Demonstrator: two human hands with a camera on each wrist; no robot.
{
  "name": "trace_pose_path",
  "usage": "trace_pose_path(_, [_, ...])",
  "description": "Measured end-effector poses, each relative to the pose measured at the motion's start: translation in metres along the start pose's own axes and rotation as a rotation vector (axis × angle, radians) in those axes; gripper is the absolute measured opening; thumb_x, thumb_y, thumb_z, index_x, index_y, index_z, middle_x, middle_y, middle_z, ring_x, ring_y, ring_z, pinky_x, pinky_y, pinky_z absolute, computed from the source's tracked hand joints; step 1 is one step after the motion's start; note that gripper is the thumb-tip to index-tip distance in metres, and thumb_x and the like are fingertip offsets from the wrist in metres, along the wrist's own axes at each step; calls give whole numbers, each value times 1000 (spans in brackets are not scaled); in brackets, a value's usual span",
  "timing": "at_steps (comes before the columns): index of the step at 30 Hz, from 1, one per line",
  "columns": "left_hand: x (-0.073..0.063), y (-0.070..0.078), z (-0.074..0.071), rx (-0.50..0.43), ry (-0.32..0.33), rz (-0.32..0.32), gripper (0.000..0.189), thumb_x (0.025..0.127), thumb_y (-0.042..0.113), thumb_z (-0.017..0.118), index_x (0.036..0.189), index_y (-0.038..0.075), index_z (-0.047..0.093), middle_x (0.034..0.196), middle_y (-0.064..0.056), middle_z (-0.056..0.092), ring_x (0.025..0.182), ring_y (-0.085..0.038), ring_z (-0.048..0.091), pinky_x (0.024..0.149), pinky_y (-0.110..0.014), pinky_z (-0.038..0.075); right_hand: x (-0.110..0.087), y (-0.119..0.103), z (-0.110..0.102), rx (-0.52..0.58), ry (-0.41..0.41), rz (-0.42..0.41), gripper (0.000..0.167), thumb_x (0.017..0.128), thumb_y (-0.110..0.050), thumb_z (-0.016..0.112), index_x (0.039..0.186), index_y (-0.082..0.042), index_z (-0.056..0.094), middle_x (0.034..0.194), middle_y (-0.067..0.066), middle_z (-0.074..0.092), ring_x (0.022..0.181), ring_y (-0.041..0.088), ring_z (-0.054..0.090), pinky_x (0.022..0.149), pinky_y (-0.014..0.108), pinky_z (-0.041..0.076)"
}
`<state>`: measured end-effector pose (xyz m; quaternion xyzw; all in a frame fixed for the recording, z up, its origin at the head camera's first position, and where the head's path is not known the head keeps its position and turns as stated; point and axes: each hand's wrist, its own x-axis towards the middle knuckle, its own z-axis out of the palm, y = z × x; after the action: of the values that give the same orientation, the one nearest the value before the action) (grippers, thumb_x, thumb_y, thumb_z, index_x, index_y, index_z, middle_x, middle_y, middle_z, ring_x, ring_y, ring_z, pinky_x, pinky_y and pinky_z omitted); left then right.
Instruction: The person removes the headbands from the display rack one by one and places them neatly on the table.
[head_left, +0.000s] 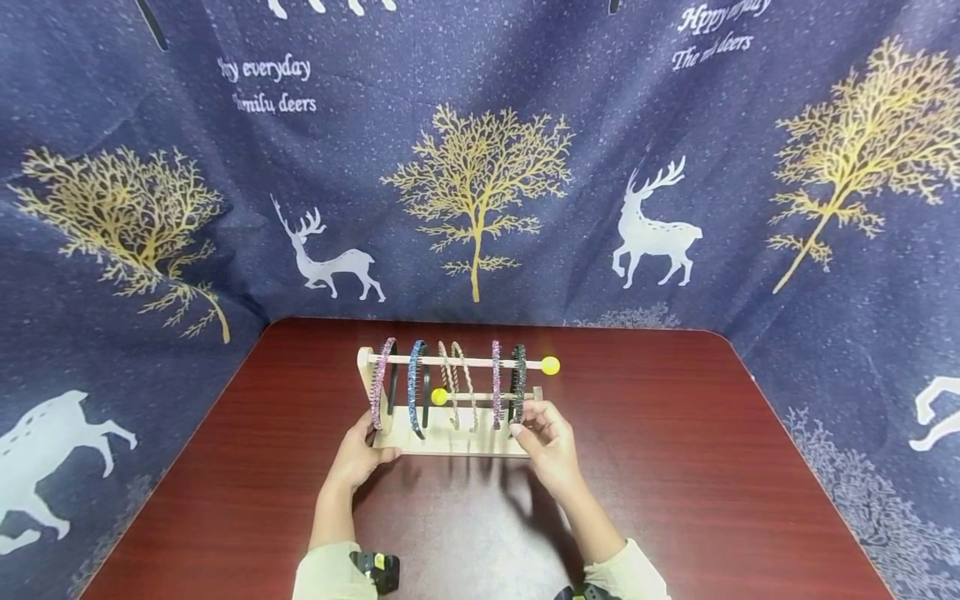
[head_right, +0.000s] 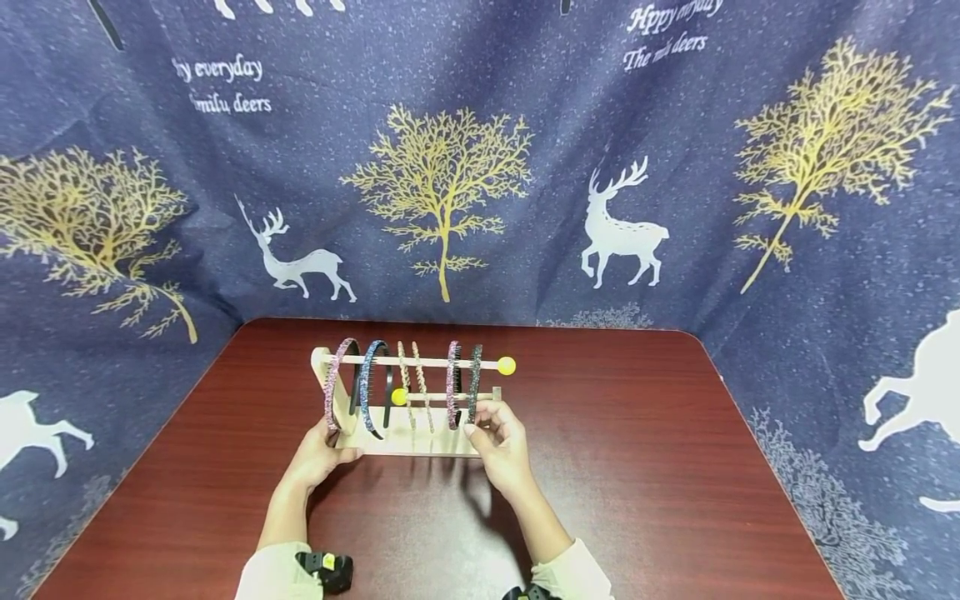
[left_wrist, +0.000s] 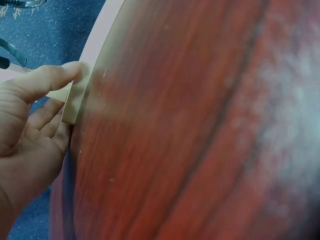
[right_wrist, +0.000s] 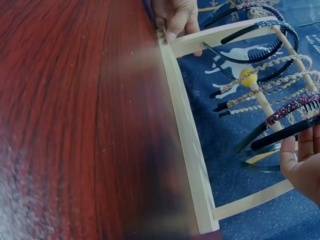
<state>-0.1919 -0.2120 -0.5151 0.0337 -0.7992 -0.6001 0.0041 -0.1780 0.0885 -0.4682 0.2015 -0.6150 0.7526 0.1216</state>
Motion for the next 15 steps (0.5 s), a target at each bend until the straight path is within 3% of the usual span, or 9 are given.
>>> trace_pose_path(8, [0,-1,-1,15,-2,-8,83,66,-15,71,139,-8,31,134,-34,38,123,-43,37,99,-45,37,2,-4,1,-19,19,7,24,78,12,62,100,13,53,83,10,59,76,15,56,68,22,49])
trace_pose_path(15, [0,-2,-1,24,-11,5,83,66,-15,71,139,-9,31,134,-34,37,123,-43,37,99,-45,37,12,-19,0,-27,25,-66,23,78,14,60,99,13,52,83,7,60,75,14,56,63,20,47])
